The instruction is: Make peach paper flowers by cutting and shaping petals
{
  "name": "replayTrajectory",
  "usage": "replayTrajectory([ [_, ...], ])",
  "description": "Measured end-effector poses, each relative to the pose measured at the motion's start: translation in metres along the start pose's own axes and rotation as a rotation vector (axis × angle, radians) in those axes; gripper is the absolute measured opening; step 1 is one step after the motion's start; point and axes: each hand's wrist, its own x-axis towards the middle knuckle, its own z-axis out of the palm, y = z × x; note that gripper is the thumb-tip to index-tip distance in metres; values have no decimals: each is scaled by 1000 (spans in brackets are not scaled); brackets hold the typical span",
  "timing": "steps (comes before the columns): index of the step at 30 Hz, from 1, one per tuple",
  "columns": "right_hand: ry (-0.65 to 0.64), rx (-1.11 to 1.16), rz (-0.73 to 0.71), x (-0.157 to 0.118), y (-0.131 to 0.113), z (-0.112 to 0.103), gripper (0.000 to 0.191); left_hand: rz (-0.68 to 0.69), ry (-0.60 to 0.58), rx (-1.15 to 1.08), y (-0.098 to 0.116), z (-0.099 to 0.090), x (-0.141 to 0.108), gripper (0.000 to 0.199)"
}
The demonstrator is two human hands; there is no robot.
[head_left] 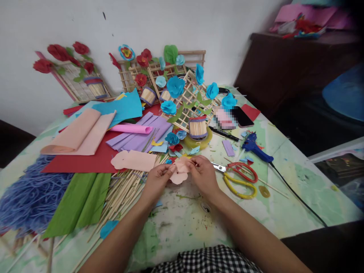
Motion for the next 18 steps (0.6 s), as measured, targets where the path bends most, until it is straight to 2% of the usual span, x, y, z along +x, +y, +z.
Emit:
replayTrajectory([
  [3, 58, 146, -11, 3, -3, -4, 20, 20, 34, 4, -2, 0, 1, 31],
  [6, -6, 252, -1, 0, -3, -1, 20, 18, 22, -50, -5, 0, 3, 30],
  [10, -90, 164, 8, -7, 0, 10, 13, -24, -1, -167, -7, 2, 2, 28],
  [18, -108, -51, -45, -9, 0, 12, 13, 2, -42, -235, -7, 5, -2, 31],
])
